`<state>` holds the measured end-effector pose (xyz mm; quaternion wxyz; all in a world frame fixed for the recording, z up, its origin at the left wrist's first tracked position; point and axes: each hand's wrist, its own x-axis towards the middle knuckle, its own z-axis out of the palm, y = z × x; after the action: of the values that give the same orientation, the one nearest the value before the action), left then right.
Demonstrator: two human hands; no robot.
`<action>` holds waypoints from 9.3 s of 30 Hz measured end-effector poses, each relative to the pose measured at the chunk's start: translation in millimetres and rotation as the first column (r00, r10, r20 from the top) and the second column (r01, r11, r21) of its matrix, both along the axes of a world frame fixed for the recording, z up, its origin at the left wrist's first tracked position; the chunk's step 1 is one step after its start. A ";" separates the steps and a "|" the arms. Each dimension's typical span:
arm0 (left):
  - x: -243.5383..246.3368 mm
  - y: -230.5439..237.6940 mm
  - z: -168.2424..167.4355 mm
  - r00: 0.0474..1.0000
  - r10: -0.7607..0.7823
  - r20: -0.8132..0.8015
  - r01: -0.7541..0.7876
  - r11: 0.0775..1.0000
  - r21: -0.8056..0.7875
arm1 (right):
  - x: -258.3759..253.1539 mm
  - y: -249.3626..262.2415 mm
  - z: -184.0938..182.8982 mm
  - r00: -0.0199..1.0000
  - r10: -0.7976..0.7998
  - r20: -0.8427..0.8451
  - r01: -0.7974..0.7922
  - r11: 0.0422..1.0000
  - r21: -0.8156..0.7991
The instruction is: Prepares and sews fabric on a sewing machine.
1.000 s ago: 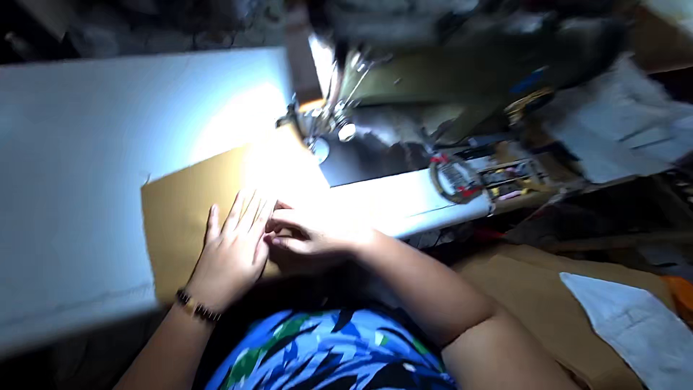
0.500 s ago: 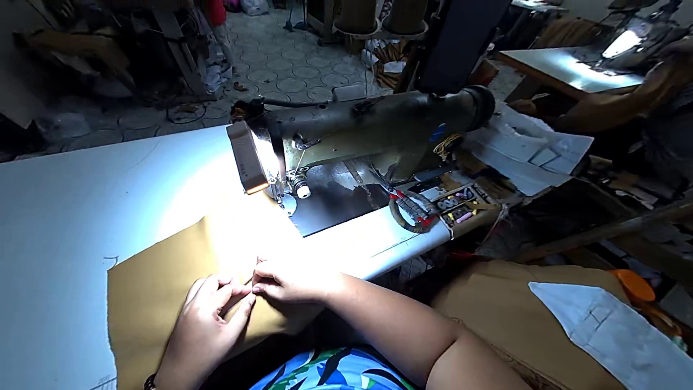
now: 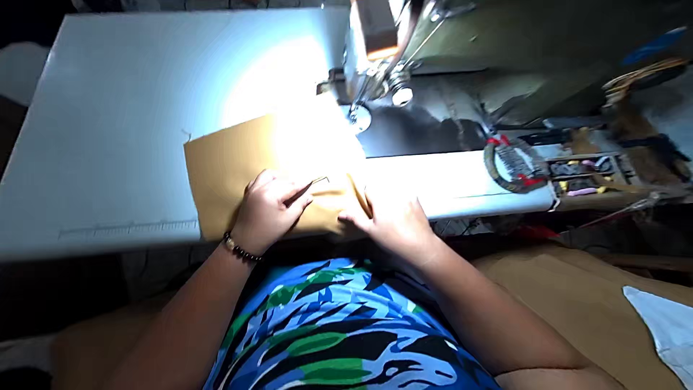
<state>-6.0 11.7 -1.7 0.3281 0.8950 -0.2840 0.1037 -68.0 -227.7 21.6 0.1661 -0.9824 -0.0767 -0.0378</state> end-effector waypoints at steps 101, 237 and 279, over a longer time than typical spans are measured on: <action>-10.2 -6.3 9.8 0.982 -0.188 0.011 0.180 0.953 0.243 | 73.6 -22.0 -16.9 0.721 0.546 0.427 -0.668 0.711 0.220; 54.1 -74.7 58.0 0.898 -0.435 -0.061 0.344 0.610 0.713 | 131.8 -62.9 -8.0 0.721 0.581 0.378 -0.672 0.720 0.174; 72.1 -51.3 42.7 0.863 -0.500 0.076 0.364 0.718 0.593 | 145.2 -66.9 -8.2 0.649 0.663 0.374 -0.719 0.695 0.015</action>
<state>66.1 -39.6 41.0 0.0310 0.8403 -0.5399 0.0390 77.3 -294.6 13.4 0.2313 -0.8391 -0.4702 -0.1461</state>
